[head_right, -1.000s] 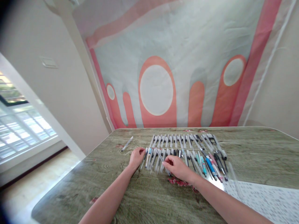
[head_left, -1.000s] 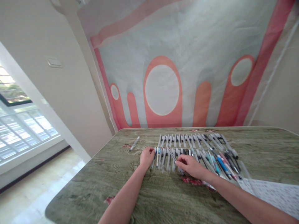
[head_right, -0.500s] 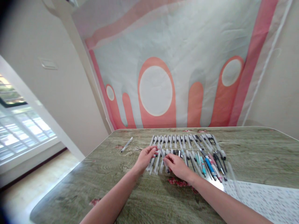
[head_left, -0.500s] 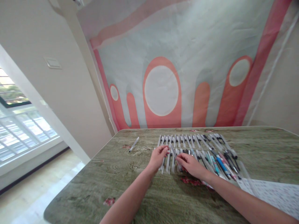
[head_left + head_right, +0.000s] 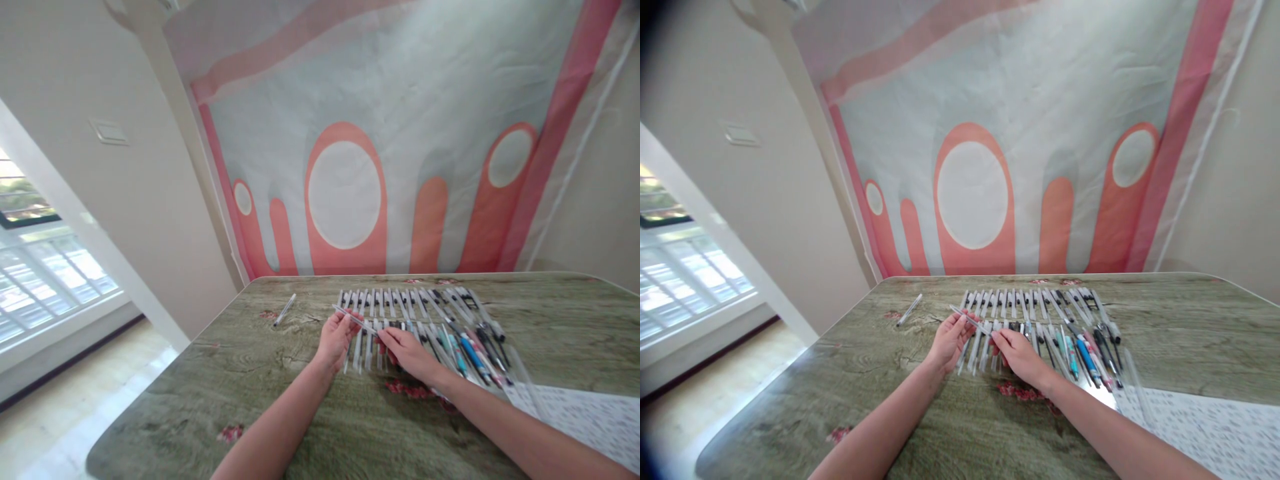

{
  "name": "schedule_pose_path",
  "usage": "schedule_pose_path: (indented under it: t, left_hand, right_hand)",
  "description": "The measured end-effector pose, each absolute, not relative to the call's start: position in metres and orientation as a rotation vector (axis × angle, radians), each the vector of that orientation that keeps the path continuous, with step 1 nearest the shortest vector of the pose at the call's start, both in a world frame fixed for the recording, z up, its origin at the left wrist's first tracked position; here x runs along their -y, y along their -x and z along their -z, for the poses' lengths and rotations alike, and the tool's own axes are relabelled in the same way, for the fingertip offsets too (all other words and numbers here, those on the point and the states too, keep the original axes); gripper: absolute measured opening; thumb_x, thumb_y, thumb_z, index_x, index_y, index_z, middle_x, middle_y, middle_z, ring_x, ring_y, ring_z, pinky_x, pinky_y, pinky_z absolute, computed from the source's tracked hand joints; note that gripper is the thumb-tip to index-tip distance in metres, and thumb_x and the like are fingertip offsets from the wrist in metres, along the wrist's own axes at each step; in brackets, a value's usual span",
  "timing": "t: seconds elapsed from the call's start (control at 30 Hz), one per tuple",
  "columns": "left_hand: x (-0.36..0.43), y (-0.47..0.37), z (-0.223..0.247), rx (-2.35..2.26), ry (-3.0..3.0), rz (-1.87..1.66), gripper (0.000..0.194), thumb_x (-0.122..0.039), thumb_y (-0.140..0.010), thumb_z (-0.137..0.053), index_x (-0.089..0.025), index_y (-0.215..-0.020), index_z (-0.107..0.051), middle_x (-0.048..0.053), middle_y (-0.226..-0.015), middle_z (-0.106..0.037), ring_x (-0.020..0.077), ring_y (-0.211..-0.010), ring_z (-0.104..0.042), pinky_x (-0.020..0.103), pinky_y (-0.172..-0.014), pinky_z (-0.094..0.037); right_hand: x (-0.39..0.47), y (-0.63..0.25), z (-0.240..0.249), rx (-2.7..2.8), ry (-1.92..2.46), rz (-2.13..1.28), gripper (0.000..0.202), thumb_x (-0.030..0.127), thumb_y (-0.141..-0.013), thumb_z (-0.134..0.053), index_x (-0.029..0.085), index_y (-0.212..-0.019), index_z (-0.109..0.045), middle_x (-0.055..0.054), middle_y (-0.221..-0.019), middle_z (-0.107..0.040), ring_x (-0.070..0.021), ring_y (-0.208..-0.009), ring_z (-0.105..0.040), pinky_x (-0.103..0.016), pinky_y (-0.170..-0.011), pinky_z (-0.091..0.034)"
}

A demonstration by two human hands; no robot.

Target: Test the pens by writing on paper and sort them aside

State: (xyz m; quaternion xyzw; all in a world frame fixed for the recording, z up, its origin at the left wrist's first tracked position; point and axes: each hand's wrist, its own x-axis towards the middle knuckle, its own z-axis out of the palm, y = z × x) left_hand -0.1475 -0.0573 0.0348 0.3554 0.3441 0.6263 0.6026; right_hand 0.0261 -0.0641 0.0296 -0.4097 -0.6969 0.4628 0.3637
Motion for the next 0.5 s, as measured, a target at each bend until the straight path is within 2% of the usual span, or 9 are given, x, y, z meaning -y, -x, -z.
schedule_pose_path:
  t: [0.17, 0.37, 0.5]
  left_hand:
    - [0.0578, 0.1449, -0.0329, -0.814, -0.8, -1.455, 0.026, -0.029, -0.07, -0.062, -0.014, -0.088, -0.05, 0.007, -0.088, -0.062, 0.0151, -0.085, -0.059, 0.032, -0.083, -0.043]
    - [0.0572, 0.1457, -0.0316, -0.828, -0.79, -1.469, 0.025, -0.029, -0.07, -0.062, -0.014, -0.085, -0.049, 0.006, -0.085, -0.062, 0.0133, -0.081, -0.06, 0.031, -0.082, -0.043]
    - [0.0574, 0.1455, -0.0314, -0.831, -0.812, -1.472, 0.026, -0.031, -0.069, -0.062, -0.014, -0.083, -0.049, 0.006, -0.085, -0.062, 0.0133, -0.081, -0.06, 0.032, -0.082, -0.043]
  right_hand:
    - [0.0622, -0.0279, -0.0294, 1.84, 1.079, -1.079, 0.041, 0.051, -0.08, -0.036, 0.016, -0.064, -0.051, 0.003, -0.051, -0.048, -0.01, -0.046, -0.043, -0.021, -0.046, -0.033]
    - [0.0606, -0.0298, -0.0264, 1.836, 1.062, -0.999, 0.036, 0.049, -0.077, -0.043, 0.015, -0.072, -0.055, 0.002, -0.056, -0.05, -0.0103, -0.051, -0.044, -0.021, -0.05, -0.035]
    - [0.0597, -0.0293, -0.0257, 1.794, 1.116, -1.069, 0.045, 0.052, -0.081, -0.032, 0.015, -0.068, -0.054, 0.002, -0.051, -0.049, -0.0108, -0.047, -0.045, -0.022, -0.047, -0.034]
